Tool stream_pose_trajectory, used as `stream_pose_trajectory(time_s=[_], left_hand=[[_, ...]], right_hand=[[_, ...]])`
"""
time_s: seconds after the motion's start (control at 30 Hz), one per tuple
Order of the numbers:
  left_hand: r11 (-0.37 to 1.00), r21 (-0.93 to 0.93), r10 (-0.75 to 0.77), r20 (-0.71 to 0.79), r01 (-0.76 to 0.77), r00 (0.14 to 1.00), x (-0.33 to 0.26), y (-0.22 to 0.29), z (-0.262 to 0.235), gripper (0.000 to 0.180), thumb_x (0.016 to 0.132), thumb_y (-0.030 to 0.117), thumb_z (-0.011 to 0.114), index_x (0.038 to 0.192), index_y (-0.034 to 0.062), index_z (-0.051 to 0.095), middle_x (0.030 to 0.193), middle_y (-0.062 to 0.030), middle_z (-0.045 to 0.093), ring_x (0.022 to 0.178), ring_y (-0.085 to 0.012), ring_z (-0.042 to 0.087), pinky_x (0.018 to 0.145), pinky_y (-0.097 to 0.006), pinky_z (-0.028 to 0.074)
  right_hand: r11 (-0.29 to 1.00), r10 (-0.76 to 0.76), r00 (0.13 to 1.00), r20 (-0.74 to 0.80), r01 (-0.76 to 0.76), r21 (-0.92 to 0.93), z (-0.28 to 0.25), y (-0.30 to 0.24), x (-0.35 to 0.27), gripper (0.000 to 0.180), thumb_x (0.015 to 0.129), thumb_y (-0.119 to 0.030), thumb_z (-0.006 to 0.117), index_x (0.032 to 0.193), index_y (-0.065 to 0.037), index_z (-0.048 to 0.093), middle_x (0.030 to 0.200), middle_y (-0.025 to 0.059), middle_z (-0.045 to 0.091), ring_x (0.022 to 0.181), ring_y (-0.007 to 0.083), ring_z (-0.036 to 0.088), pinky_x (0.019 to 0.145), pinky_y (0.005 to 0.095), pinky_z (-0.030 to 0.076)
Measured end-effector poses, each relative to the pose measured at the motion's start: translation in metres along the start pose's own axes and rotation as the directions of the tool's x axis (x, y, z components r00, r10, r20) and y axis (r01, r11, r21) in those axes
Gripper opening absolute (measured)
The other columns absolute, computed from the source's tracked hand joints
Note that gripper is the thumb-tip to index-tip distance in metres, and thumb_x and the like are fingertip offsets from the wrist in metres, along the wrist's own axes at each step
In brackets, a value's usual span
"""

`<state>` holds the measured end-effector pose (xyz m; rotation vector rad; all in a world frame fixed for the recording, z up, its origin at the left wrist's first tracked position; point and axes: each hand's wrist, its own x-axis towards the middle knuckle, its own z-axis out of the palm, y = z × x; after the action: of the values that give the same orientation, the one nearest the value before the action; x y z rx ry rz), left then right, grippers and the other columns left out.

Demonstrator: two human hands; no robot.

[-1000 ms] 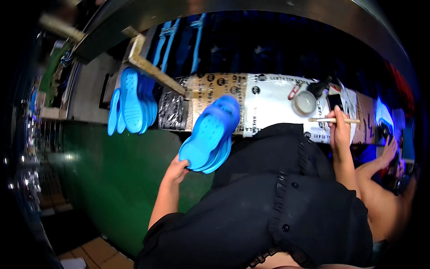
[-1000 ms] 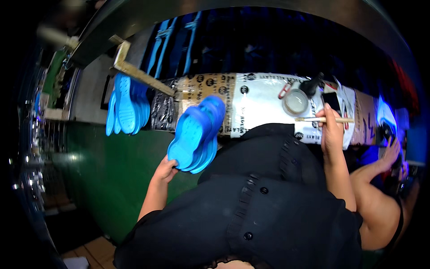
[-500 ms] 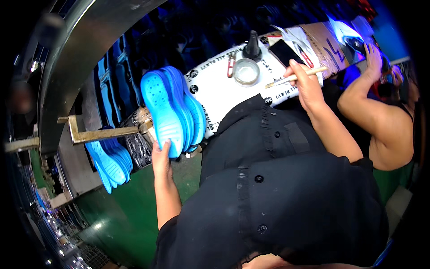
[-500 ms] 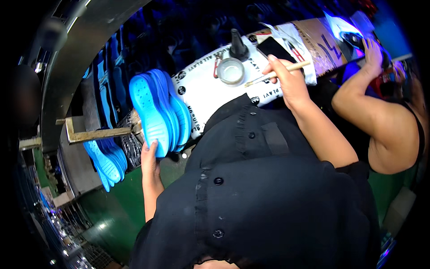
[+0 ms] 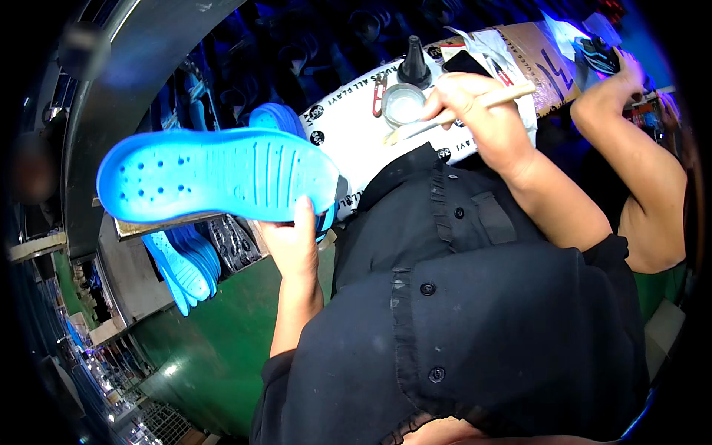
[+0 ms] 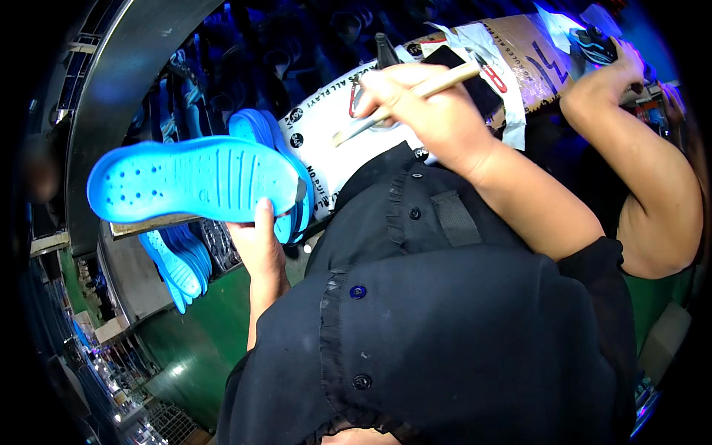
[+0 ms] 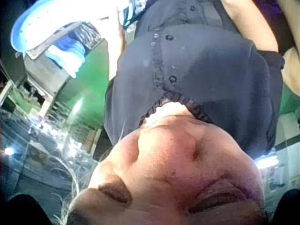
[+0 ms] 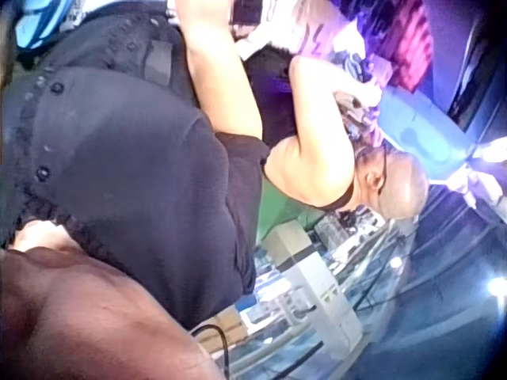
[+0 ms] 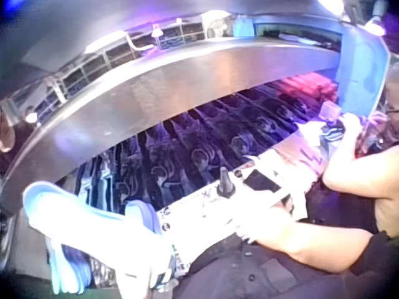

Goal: The person paints the soles of blue clog-style shoes using a paintbrush and a small container of white paint. They repeatedly dip the brush into the paint and apply it to the bottom of the shoes, handling them one at a time and placing them back on a stack after painting.

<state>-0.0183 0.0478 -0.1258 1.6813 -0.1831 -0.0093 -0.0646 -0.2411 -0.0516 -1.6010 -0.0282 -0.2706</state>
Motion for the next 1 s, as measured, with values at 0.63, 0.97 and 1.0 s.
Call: stream_pose_trajectory(time_s=[0.63, 0.97, 1.0], left_hand=[[0.981, -0.027, 0.194, 0.067, -0.193, 0.979, 0.013, 0.047, 0.061, 0.034, 0.079, 0.002, 0.062, 0.109, -0.0040, 0.047, 0.099, -0.0121, 0.058, 0.086, -0.0159, 0.058, 0.079, -0.028, 0.046], [0.971, -0.011, 0.239, 0.040, -0.239, 0.970, 0.012, 0.041, 0.061, 0.030, 0.076, -0.001, 0.064, 0.103, -0.0034, 0.051, 0.092, -0.0106, 0.061, 0.081, -0.0150, 0.060, 0.075, -0.027, 0.047], [0.969, -0.016, 0.245, 0.037, -0.245, 0.969, 0.012, 0.041, 0.061, 0.030, 0.076, -0.002, 0.064, 0.103, -0.0033, 0.051, 0.092, -0.0107, 0.061, 0.081, -0.0150, 0.060, 0.075, -0.027, 0.047]], right_hand=[[0.762, -0.476, 0.872, 0.117, 0.474, -0.441, 0.019, 0.018, -0.002, 0.018, 0.082, -0.015, 0.061, 0.067, -0.004, 0.064, 0.061, 0.0060, 0.058, 0.059, 0.0220, 0.056, 0.063, 0.0327, 0.041], [0.706, -0.513, 0.841, 0.169, 0.526, -0.474, 0.022, 0.016, 0.002, 0.017, 0.081, -0.014, 0.061, 0.068, -0.003, 0.063, 0.060, 0.0065, 0.056, 0.059, 0.0236, 0.054, 0.060, 0.0341, 0.039], [0.641, -0.557, 0.809, 0.188, 0.563, -0.522, 0.018, 0.020, 0.003, 0.017, 0.081, -0.014, 0.061, 0.069, -0.003, 0.064, 0.061, 0.0064, 0.056, 0.059, 0.0233, 0.054, 0.059, 0.0333, 0.040]])
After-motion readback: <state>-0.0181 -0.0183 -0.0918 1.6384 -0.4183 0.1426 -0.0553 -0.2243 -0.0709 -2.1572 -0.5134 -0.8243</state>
